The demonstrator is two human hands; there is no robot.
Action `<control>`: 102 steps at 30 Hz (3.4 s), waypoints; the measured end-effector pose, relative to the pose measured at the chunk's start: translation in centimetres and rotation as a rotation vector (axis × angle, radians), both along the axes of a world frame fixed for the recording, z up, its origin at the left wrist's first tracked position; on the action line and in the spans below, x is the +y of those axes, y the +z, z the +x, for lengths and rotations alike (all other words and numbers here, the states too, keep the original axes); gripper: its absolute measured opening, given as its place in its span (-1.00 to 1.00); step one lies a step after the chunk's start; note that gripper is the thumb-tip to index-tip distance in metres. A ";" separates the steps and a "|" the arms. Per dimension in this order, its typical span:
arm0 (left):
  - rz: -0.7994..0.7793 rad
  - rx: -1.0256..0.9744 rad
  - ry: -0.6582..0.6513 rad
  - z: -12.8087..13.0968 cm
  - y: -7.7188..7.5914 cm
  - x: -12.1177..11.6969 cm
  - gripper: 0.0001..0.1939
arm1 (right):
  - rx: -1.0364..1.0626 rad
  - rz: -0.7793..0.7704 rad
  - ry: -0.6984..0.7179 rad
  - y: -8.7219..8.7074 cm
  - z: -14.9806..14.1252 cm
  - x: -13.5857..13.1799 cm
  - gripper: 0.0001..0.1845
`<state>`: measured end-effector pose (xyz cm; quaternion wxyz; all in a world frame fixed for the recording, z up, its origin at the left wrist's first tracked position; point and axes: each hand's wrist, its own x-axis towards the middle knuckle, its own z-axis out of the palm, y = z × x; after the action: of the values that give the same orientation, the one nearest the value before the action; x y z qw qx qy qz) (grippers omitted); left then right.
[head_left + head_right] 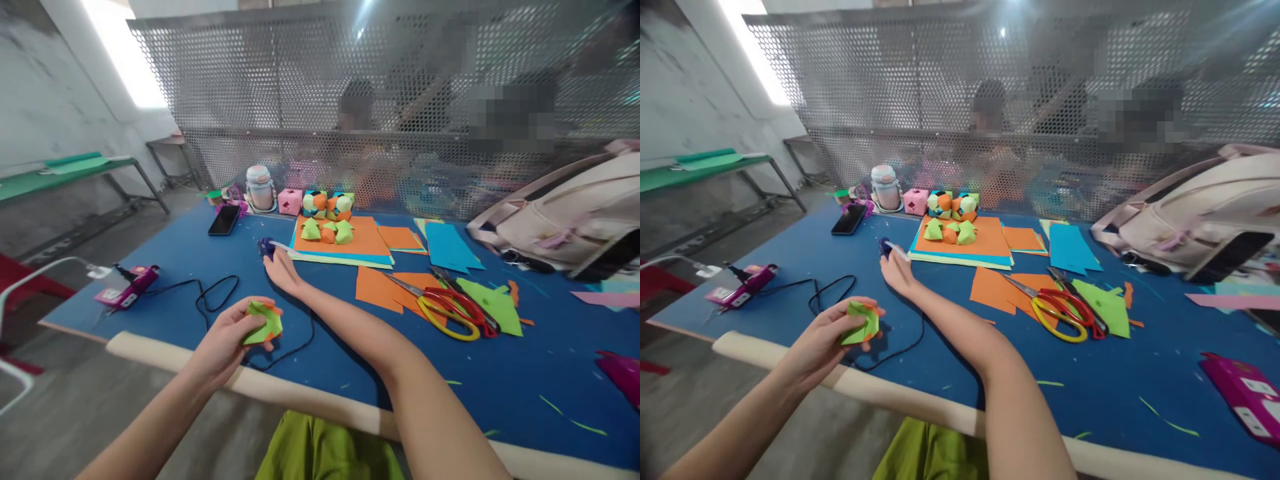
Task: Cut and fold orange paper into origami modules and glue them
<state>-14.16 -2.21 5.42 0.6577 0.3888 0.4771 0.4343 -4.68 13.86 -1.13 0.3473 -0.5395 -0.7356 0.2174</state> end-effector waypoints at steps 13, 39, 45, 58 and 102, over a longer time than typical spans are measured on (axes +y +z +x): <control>-0.104 0.077 -0.330 1.2 -3.3 -1.6 -0.80 | -0.073 0.002 0.058 0.1 6.8 -6.1 -0.69; 0.202 0.715 -0.233 3.8 0.1 1.3 -0.72 | -0.626 0.432 -0.056 -1.9 31.7 -15.7 -0.73; 0.088 0.464 -0.306 13.9 -1.3 5.4 -0.73 | -0.622 0.314 -0.068 -1.3 32.5 -16.7 -0.66; 0.445 0.686 -0.115 14.5 -5.4 12.1 -0.70 | -0.332 0.386 -0.293 -1.1 33.5 -16.0 -0.74; 1.439 1.160 -0.618 14.8 -4.9 2.3 -0.74 | -0.555 0.149 -0.428 2.0 37.5 -17.3 -0.75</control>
<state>0.59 0.12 0.52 0.0109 0.9592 0.2245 0.1712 32.83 -3.47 0.89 0.2104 -0.6931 -0.6860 -0.0694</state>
